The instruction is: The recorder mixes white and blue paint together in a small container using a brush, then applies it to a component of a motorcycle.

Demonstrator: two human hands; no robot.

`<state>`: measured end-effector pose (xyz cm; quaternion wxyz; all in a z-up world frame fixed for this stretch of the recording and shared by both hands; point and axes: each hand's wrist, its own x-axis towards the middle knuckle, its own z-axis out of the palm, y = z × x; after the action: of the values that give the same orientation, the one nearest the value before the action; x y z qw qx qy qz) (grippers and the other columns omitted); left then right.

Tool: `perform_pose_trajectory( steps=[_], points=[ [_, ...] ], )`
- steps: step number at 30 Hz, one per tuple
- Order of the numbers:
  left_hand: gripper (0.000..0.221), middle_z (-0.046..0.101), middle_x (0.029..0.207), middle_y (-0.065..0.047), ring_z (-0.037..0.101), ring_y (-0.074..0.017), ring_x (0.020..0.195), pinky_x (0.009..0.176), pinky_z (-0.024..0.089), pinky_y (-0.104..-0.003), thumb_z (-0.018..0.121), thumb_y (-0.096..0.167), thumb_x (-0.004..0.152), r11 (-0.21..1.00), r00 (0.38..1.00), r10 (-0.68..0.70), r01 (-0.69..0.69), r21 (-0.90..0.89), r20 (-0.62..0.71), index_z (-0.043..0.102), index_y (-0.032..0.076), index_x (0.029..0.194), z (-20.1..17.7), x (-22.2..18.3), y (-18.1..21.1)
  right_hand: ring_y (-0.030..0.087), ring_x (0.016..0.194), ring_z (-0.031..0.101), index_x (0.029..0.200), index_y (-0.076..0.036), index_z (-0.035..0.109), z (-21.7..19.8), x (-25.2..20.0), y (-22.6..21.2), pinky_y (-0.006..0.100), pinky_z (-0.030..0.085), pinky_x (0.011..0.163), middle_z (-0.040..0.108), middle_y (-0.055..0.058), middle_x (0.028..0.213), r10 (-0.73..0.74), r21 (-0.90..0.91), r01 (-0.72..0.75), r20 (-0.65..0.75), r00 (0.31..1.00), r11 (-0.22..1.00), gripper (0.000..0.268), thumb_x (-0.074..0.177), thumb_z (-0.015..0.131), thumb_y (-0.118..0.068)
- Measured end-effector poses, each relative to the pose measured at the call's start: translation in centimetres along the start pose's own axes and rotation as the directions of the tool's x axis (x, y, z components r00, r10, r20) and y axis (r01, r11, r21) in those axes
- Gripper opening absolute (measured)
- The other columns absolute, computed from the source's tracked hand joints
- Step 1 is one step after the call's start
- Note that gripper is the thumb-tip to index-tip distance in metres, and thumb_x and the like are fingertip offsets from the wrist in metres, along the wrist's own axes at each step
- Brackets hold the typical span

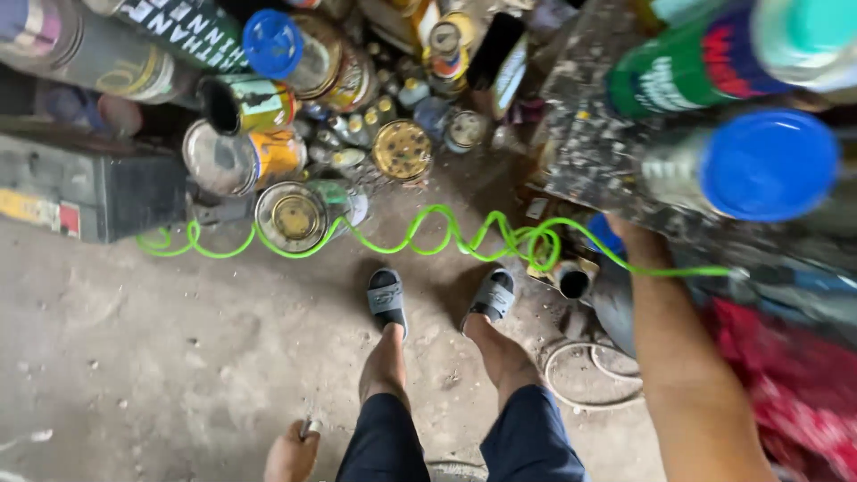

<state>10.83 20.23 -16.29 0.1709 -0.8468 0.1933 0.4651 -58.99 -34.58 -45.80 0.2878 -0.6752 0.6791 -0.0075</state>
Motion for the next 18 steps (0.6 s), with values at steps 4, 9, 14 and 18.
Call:
perform_pose_trajectory(
  steps=[4, 9, 14, 18],
  points=[
    [0.052, 0.077, 0.103, -0.022, 0.073, -0.0374, 0.107, 0.095, 0.058, -0.045, 0.069, 0.047, 0.084, 1.000, 0.997, 0.011, -0.011, 0.004, -0.076, 0.072, 0.012, 0.122, 8.8, 1.2, -5.7, 0.035, 0.102, 0.062, 0.118, -0.004, 0.063, -3.8, 1.1, -11.9, 0.044, 0.052, 0.092, 0.063, 0.018, 0.117, -0.104, -0.080, 0.106, 0.032, 0.994, 0.991, 0.033, 0.118, 0.054, -0.036],
    [0.047, 0.076, 0.096, -0.021, 0.073, -0.0368, 0.098, 0.090, 0.057, -0.046, 0.075, 0.041, 0.081, 0.996, 0.993, 0.069, -0.063, 0.064, -0.098, 0.076, 0.008, 0.115, 7.7, 5.0, -6.6, 0.036, 0.114, 0.061, 0.128, -0.007, 0.063, -6.7, -1.6, -15.1, 0.047, 0.049, 0.101, 0.063, 0.017, 0.128, -0.072, -0.177, 0.066, -0.028, 0.997, 0.982, 0.034, 0.117, 0.051, -0.037],
    [0.029, 0.060, 0.068, -0.008, 0.055, -0.0154, 0.056, 0.055, 0.048, -0.037, 0.082, 0.017, 0.083, 0.962, 0.985, 0.124, -0.150, -0.228, -0.124, 0.074, 0.001, 0.105, 3.7, 14.6, -5.7, 0.036, 0.126, 0.060, 0.137, -0.010, 0.063, -8.8, -3.1, -17.7, 0.051, 0.047, 0.109, 0.063, 0.016, 0.139, -0.019, -0.266, -0.016, -0.127, 0.992, 0.964, 0.038, 0.115, 0.049, -0.038],
    [0.025, 0.061, 0.066, -0.005, 0.055, -0.0122, 0.056, 0.055, 0.047, -0.034, 0.081, 0.017, 0.083, 0.910, 0.917, 0.319, -0.367, -0.195, -0.238, 0.073, 0.001, 0.101, -0.6, 17.9, -2.8, 0.036, 0.133, 0.059, 0.142, -0.011, 0.063, -9.5, -3.4, -19.7, 0.053, 0.046, 0.114, 0.063, 0.016, 0.146, -0.009, -0.309, -0.051, -0.192, 0.981, 0.950, 0.042, 0.114, 0.048, -0.038]
  ],
)
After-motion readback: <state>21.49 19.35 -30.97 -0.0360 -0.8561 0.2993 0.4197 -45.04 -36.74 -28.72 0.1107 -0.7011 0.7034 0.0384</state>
